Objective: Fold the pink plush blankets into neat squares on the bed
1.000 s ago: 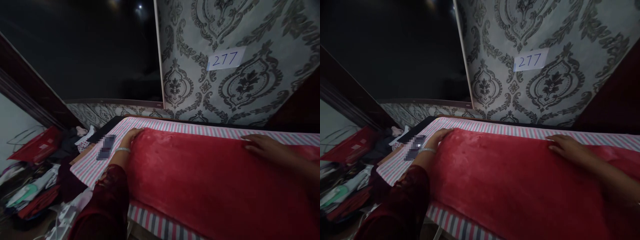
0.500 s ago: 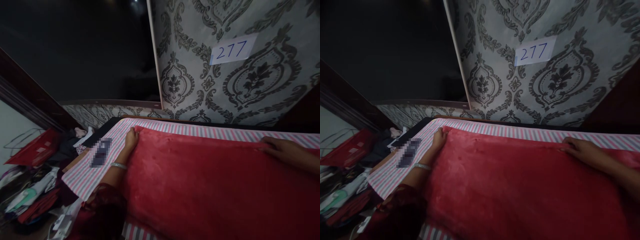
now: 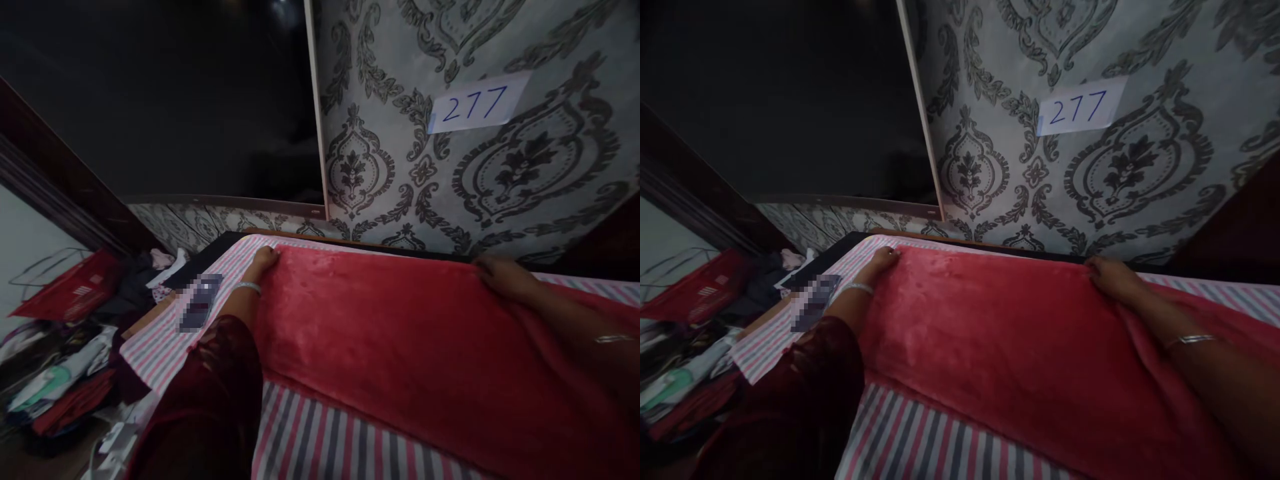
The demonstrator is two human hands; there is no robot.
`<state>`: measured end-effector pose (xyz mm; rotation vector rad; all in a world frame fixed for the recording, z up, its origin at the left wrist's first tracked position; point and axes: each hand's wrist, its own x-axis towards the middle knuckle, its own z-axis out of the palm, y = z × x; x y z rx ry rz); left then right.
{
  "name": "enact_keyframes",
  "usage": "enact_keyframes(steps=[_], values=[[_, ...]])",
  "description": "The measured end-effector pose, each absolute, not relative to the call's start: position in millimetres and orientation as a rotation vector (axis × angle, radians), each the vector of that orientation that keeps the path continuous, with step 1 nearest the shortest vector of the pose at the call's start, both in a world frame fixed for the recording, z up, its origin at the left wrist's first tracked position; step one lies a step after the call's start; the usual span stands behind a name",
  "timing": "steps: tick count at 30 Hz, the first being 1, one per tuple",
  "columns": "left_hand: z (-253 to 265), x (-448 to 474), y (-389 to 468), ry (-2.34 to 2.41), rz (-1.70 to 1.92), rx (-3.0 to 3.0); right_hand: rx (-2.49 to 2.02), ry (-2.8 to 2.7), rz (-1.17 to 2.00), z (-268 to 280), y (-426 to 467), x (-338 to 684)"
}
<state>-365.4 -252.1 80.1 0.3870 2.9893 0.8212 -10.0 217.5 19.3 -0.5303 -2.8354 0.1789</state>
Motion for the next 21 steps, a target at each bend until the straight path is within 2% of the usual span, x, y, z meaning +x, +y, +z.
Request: enact_keyframes(steps=[5,10,12,16,21], values=[[76.7,-353.9,-294.4,2.796,0.834,0.35,-0.53,-2.857,0.047,20.4,190.2,8.2],[67.9,-308.8,-356.2,2.707,0.927,0.292,0.092,-2.837,0.454,17.3,66.7,64.0],[65.6,-286.9,-377.4,2.7,0.967,0.273,0.22,-2.86,0.483,4.4,17.1,95.8],[61.8,-248.6,-409.2,2.734,1.041,0.241,0.256,-2.874,0.435,-15.2,-32.3,132.6],[49.0,-213.3,-425.1,2.815,1.152,0.204,0.198,-2.835,0.426,-13.2,-36.7,124.9]])
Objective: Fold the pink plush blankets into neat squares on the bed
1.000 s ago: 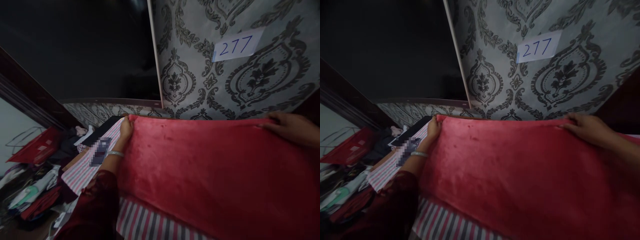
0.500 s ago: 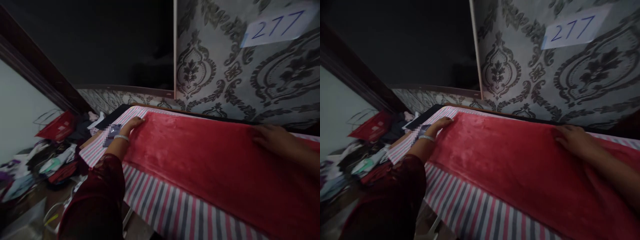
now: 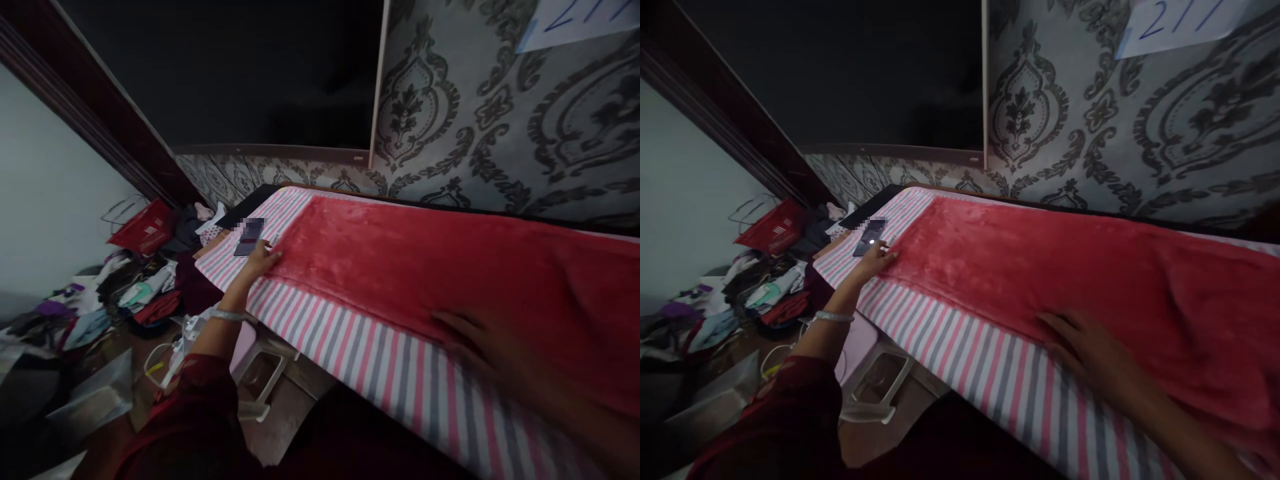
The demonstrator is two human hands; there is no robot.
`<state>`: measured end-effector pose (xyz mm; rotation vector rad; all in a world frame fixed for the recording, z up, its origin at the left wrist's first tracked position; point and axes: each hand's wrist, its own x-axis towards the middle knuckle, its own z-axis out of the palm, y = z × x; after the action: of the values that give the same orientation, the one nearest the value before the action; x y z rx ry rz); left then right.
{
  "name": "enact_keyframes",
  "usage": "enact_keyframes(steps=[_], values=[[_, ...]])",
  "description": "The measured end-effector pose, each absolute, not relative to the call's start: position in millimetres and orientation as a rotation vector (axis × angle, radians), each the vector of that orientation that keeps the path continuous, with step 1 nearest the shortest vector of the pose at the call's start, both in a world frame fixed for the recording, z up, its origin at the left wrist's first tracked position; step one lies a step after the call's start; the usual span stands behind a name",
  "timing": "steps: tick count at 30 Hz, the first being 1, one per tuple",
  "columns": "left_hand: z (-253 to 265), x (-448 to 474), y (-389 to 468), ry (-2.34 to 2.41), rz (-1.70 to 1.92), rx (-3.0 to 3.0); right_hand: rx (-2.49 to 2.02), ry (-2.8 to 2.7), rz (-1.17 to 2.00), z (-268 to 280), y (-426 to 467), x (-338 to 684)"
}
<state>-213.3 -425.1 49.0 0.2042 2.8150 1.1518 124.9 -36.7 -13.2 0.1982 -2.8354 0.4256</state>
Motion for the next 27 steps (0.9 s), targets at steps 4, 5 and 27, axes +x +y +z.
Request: enact_keyframes(steps=[4,5,27], values=[[44.8,-198.2,-424.3,2.82,1.248,0.209,0.186,-2.746,0.48,-15.0,-38.4,116.2],[46.2,-196.4,-423.9,2.802,1.276,0.211,0.177,-2.71,0.508,-16.2,-39.2,115.9],[70.5,-188.6,-421.4,2.95,0.92,0.237,-0.126,-2.703,0.135,-6.4,-20.6,183.6]])
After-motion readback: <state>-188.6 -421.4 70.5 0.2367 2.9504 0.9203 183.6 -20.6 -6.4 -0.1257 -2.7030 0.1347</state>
